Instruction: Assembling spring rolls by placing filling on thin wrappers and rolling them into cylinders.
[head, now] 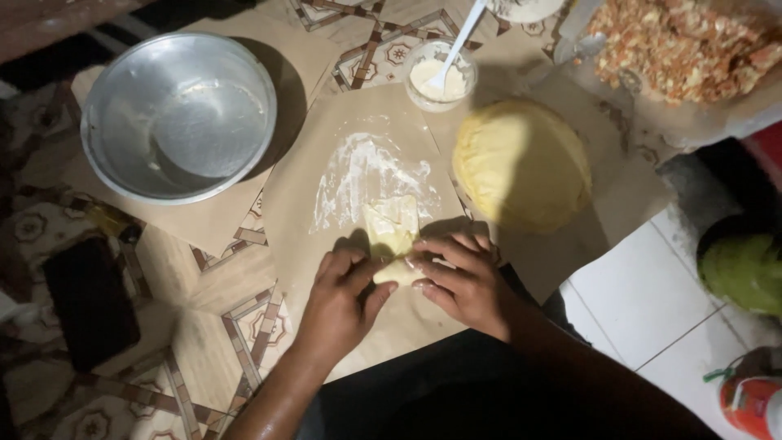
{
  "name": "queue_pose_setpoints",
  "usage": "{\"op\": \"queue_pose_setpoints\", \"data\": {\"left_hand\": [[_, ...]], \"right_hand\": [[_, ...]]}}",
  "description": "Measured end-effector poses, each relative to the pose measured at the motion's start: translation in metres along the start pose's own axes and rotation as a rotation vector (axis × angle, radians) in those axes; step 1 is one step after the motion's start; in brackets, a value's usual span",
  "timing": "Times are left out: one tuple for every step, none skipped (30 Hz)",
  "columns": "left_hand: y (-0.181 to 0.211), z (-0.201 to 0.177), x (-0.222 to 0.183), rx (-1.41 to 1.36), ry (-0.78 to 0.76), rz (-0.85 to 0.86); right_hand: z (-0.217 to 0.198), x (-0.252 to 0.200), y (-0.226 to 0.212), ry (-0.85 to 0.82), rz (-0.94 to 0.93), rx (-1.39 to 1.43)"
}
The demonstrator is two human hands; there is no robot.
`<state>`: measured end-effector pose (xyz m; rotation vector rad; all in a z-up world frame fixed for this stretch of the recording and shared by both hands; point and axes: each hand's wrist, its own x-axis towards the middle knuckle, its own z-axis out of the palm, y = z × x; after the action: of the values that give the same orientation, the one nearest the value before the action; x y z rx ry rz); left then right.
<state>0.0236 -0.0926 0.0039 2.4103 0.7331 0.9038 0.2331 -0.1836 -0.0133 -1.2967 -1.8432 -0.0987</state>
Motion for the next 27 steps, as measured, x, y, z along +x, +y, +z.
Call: {"op": "queue_pose_setpoints", "data": {"left_hand": [[0.001, -0.001, 0.004, -0.013, -0.011, -0.010], [0.002, -0.002, 0.007, -0.025, -0.019, -0.020], [-0.004, 0.001, 0.008, -0.027, -0.006, -0.026], [-0.009, 0.004, 0.008, -0.002, -0.030, -0.016], [-0.015, 0.007, 0.009, 0.023, -0.054, -0.007], [-0.015, 0.006, 0.010, 0.020, -0.040, -0.015], [-0.015, 0.005, 0.012, 0.024, -0.052, -0.009], [-0.015, 0.004, 0.013, 0.028, -0.065, -0.001], [-0.018, 0.007, 0.013, 0.026, -0.051, -0.008], [-0.021, 0.010, 0.011, 0.038, -0.050, 0.003], [-0.023, 0.013, 0.011, 0.051, -0.050, 0.013], [-0.018, 0.008, 0.013, 0.048, -0.040, 0.007], [-0.013, 0.004, 0.015, 0.107, -0.044, 0.045], [-0.008, 0.000, 0.017, 0.167, -0.048, 0.083], [-0.012, 0.003, 0.014, 0.164, -0.039, 0.075], [-0.016, 0.006, 0.011, 0.162, -0.063, 0.165], [-0.021, 0.009, 0.007, 0.161, -0.087, 0.254], [-0.022, 0.012, 0.006, 0.160, -0.079, 0.249], [-0.024, 0.015, 0.004, 0.179, -0.056, 0.298], [-0.026, 0.017, 0.003, 0.197, -0.035, 0.349], [-0.023, 0.015, 0.003, 0.195, -0.030, 0.346], [-0.021, 0.013, 0.004, 0.223, -0.013, 0.372], [-0.019, 0.010, 0.005, 0.252, 0.005, 0.399], [-0.018, 0.008, 0.007, 0.248, 0.008, 0.400], [-0.017, 0.005, 0.009, 0.225, -0.027, 0.370], [-0.016, 0.002, 0.011, 0.204, -0.061, 0.341], [-0.019, 0.003, 0.011, 0.202, -0.057, 0.343]], "right_hand": [[0.001, 0.000, 0.001, -0.012, 0.010, -0.025], [0.001, 0.000, 0.002, -0.024, 0.017, -0.049], [0.000, 0.004, 0.002, -0.033, 0.006, -0.049], [-0.002, 0.008, 0.001, -0.041, -0.001, -0.066], [-0.004, 0.012, 0.000, -0.050, -0.009, -0.084], [0.001, 0.007, 0.005, -0.061, -0.021, -0.083], [0.005, 0.002, 0.010, -0.066, -0.050, -0.095], [0.010, -0.004, 0.016, -0.070, -0.078, -0.107], [0.006, 0.004, 0.011, -0.080, -0.090, -0.106], [0.002, 0.011, 0.005, -0.107, -0.102, -0.121], [-0.002, 0.019, -0.001, -0.133, -0.114, -0.135], [-0.002, 0.019, 0.001, -0.143, -0.122, -0.135], [-0.001, 0.019, 0.003, -0.155, -0.103, -0.109], [-0.001, 0.019, 0.005, -0.167, -0.083, -0.083], [-0.001, 0.018, 0.007, -0.177, -0.090, -0.082], [-0.001, 0.017, 0.008, -0.173, -0.081, -0.060], [-0.001, 0.016, 0.010, -0.170, -0.071, -0.037], [0.001, 0.015, 0.007, -0.176, -0.077, -0.037], [0.002, 0.013, 0.005, -0.168, -0.077, -0.031], [0.004, 0.012, 0.002, -0.158, -0.074, -0.026], [0.003, 0.012, 0.000, -0.162, -0.077, -0.027], [0.003, 0.012, -0.002, -0.153, -0.074, -0.015], [0.002, 0.012, -0.004, -0.143, -0.070, -0.002], [0.001, 0.014, -0.003, -0.145, -0.070, -0.007], [0.000, 0.017, -0.003, -0.152, -0.065, 0.023], [0.000, 0.019, -0.003, -0.157, -0.062, 0.053], [-0.003, 0.023, -0.002, -0.158, -0.064, 0.049]]}}
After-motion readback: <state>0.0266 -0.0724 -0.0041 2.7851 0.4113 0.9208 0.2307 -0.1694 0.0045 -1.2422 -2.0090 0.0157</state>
